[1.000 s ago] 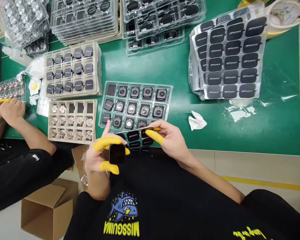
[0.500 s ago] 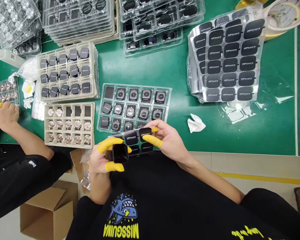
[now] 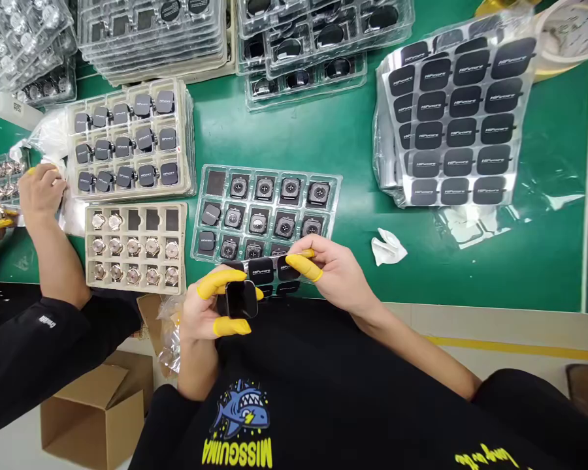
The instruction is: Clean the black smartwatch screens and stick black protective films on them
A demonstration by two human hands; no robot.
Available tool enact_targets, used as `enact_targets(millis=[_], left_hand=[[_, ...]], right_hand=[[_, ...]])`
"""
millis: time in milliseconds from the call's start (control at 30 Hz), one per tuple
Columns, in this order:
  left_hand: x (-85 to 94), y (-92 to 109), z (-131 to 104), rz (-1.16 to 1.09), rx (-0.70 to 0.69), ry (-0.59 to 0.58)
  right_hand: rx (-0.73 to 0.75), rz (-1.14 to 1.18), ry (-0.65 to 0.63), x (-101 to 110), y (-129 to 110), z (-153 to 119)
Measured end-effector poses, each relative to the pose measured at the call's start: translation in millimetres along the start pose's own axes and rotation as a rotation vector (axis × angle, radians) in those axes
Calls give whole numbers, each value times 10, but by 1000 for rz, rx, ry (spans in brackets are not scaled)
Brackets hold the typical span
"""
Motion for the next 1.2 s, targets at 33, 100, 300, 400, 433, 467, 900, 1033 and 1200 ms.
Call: enact_targets(millis=[33, 100, 300, 400, 433, 467, 900, 1033, 1200], left_hand=[[-22, 4, 12, 8, -2, -7], [-75, 19, 34, 22, 0, -36], [-59, 66, 33, 110, 47, -5], [-73, 134, 74, 134, 16, 20], [-97, 159, 100, 140, 1, 17], [-133, 184, 129, 142, -17, 5], [-213, 103, 69, 25, 73, 44], [-207, 39, 64, -57, 182, 108], [-198, 11, 52, -103, 225, 158]], right_hand=[[52, -82, 4, 18, -38, -4], [196, -272, 17, 43, -158, -34], [652, -798, 119, -37, -507, -226], [754, -899, 179, -72, -566, -283], [766, -915, 188, -77, -567, -288], [769, -925, 190, -81, -562, -287], [727, -846, 137, -47, -395, -239], [730, -804, 118, -8, -339, -246], [787, -830, 107, -36, -375, -270]])
Point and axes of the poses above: each hand's wrist, its own z-axis towards the middle knuckle, its own x-axis out of the back of the hand, y = z × x, the point moved 10 cm from there along z, towards the middle knuckle, and after that the axes turned 6 degrees about -x, right-handed, at the moved point
